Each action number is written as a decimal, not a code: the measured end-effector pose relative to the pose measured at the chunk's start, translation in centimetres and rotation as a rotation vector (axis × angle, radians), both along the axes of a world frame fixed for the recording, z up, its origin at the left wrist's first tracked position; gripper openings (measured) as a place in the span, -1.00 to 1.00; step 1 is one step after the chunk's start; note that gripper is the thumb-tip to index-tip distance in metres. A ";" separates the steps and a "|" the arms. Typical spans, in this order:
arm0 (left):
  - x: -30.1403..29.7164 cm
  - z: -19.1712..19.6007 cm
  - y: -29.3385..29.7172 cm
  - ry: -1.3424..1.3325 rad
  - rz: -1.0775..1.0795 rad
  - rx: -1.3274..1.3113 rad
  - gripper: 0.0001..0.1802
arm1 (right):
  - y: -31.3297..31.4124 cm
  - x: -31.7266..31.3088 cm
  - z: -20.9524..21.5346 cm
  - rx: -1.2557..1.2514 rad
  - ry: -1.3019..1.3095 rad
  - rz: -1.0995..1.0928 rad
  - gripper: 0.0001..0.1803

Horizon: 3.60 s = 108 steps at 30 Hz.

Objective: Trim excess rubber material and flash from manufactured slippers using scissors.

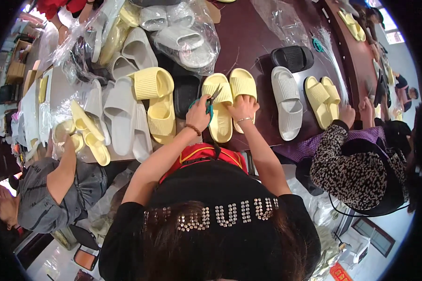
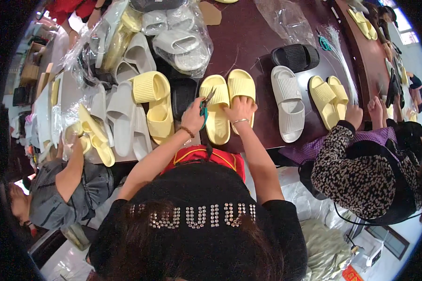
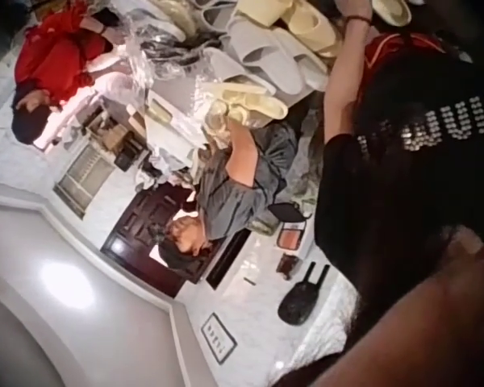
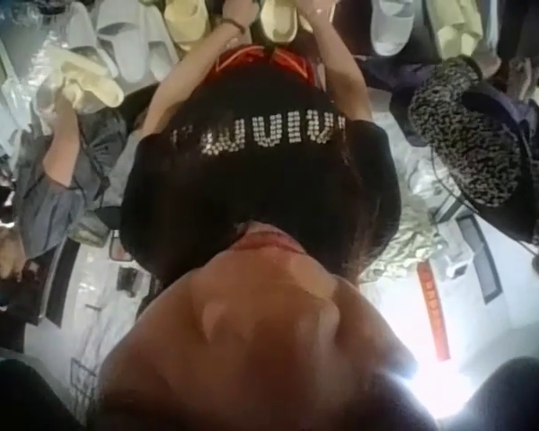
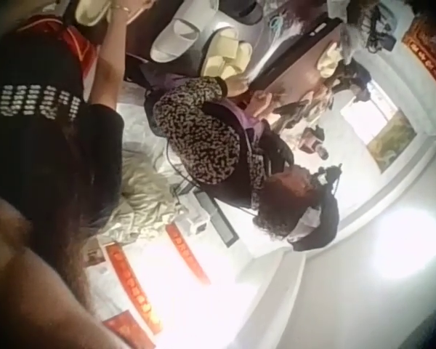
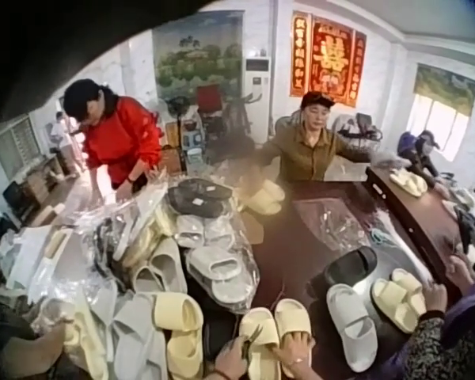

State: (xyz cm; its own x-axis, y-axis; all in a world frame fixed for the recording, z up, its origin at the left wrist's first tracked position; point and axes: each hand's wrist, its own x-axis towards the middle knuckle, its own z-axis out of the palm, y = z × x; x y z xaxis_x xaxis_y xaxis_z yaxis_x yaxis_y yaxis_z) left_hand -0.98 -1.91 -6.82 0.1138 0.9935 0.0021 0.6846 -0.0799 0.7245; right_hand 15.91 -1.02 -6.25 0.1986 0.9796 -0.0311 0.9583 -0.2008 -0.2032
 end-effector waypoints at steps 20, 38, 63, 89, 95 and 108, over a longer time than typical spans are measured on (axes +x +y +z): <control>-3.5 2.2 0.1 -0.194 -0.010 -0.130 -0.46 | 0.2 2.1 -5.8 0.023 0.468 -0.433 -0.63; -1.7 14.6 -4.5 -0.821 -0.394 -0.440 -0.56 | -3.7 0.8 1.8 0.770 0.724 -0.149 -0.66; -0.7 14.5 -2.0 -1.176 -0.295 -0.712 -0.58 | -8.5 -0.4 5.3 0.649 0.231 0.119 -0.61; -1.2 5.8 1.2 0.155 -0.301 -0.216 -0.47 | -7.8 2.6 -0.4 0.150 0.661 -0.109 -0.73; -6.0 5.6 1.2 -0.021 -0.142 -0.117 -0.47 | -11.8 7.4 2.6 -0.156 0.581 0.008 -0.80; -12.4 15.8 -0.1 -0.752 0.272 0.180 -0.46 | -7.6 -2.7 4.5 0.002 0.825 0.437 -0.75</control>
State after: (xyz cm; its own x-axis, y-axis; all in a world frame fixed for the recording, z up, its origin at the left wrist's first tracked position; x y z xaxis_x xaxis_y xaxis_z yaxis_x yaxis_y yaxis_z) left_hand -13.41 -1.96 9.00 -0.2266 0.9633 0.1438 0.0330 -0.1399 0.9896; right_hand 13.19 -8.65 -1.74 -0.2717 0.9624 0.0031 0.5013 0.1443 -0.8531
